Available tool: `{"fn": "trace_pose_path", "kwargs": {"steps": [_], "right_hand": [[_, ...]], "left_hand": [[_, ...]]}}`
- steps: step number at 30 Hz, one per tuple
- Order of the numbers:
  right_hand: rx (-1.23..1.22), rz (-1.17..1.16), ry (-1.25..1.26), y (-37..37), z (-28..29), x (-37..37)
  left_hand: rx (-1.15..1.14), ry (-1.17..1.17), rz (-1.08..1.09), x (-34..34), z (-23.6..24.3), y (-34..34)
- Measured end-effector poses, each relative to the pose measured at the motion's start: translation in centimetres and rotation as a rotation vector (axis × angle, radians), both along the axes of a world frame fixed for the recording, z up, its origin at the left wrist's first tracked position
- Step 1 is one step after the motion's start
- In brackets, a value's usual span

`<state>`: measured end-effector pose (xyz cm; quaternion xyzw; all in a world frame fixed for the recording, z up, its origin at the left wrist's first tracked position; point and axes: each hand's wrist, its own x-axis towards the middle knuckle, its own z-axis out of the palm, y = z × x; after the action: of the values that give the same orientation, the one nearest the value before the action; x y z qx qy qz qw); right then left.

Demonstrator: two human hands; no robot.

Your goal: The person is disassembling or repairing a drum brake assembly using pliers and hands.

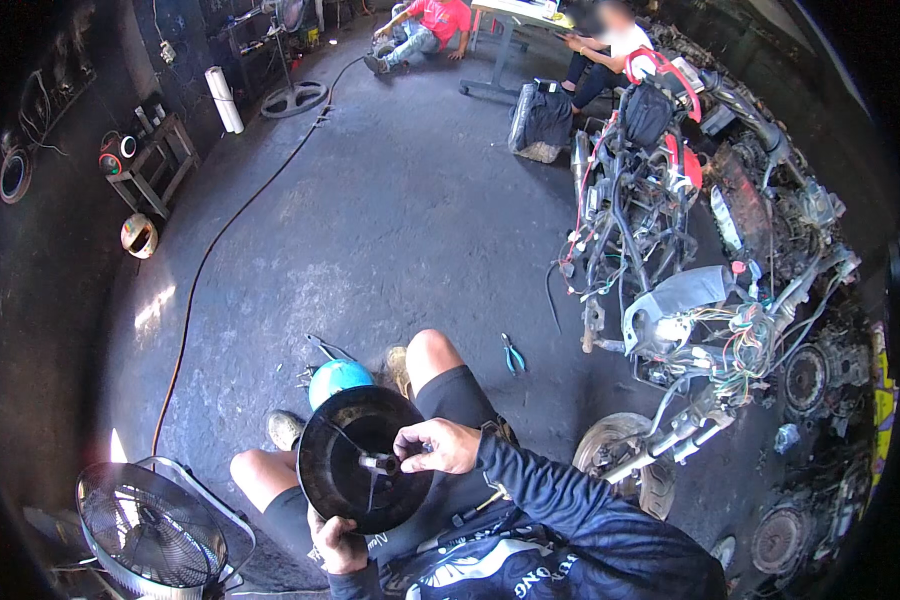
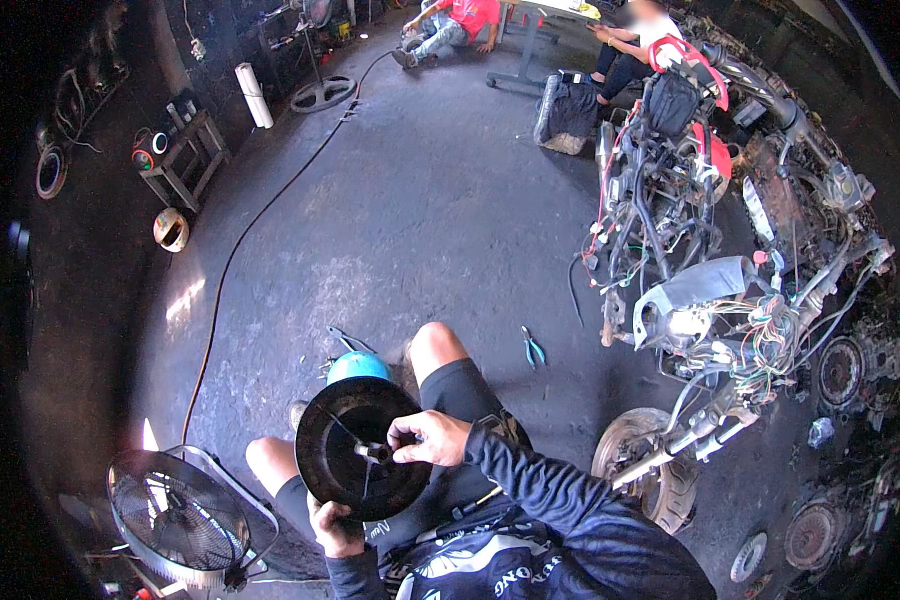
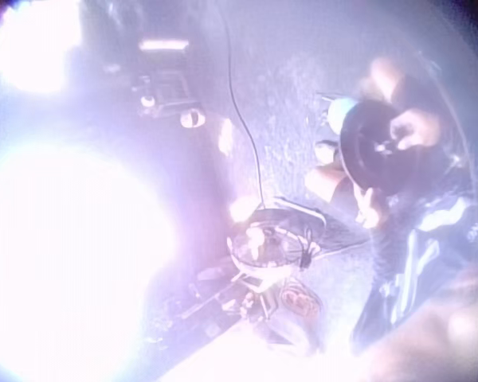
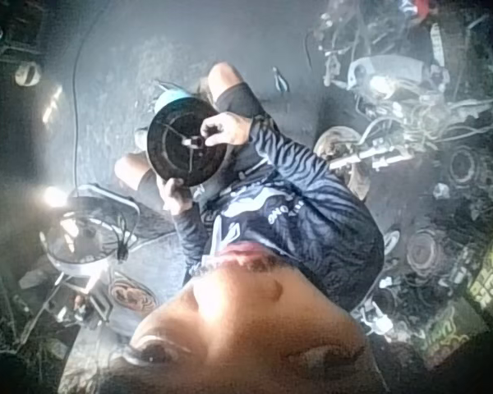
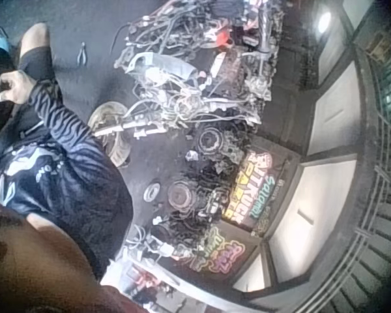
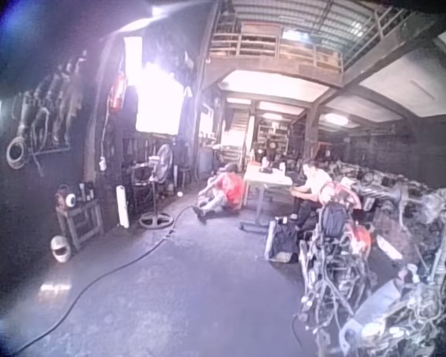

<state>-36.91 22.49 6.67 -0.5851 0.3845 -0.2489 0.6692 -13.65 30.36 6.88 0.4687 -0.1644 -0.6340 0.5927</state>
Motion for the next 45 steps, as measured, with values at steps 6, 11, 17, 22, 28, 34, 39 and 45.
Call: {"fn": "trace_pose_path", "kwargs": {"steps": [6,11,17,22,28,34,39,45], "right_hand": [[-0.107,0.002,0.068,-0.1,0.7,0.0],[-0.251,-0.148,0.143,0.1,1.7,1.1],[-0.209,-0.087,0.136,-0.4,1.6,0.8],[-0.227,-0.033,0.154,-0.7,1.5,0.6],[-0.273,-0.016,0.152,-0.8,1.0,0.5],[-0.324,-0.016,0.157,-0.5,0.8,0.8],[-0.350,-0.096,0.182,0.1,0.3,1.5],[-0.264,-0.413,0.096,-1.6,1.4,-0.1]], "left_hand": [[-0.014,0.020,0.000,0.5,-1.0,0.2],[0.013,-0.001,0.042,0.0,-0.4,0.1],[-0.023,-0.012,0.043,0.0,-0.2,0.0],[-0.022,-0.015,0.007,0.3,-0.8,0.1],[-0.008,-0.004,0.049,-0.5,-0.5,-0.2],[-0.009,-0.024,0.032,0.3,-1.7,0.4],[-0.006,-0.027,0.091,-0.6,0.1,0.5],[0.088,0.066,0.257,1.7,-1.1,-0.2]]}}
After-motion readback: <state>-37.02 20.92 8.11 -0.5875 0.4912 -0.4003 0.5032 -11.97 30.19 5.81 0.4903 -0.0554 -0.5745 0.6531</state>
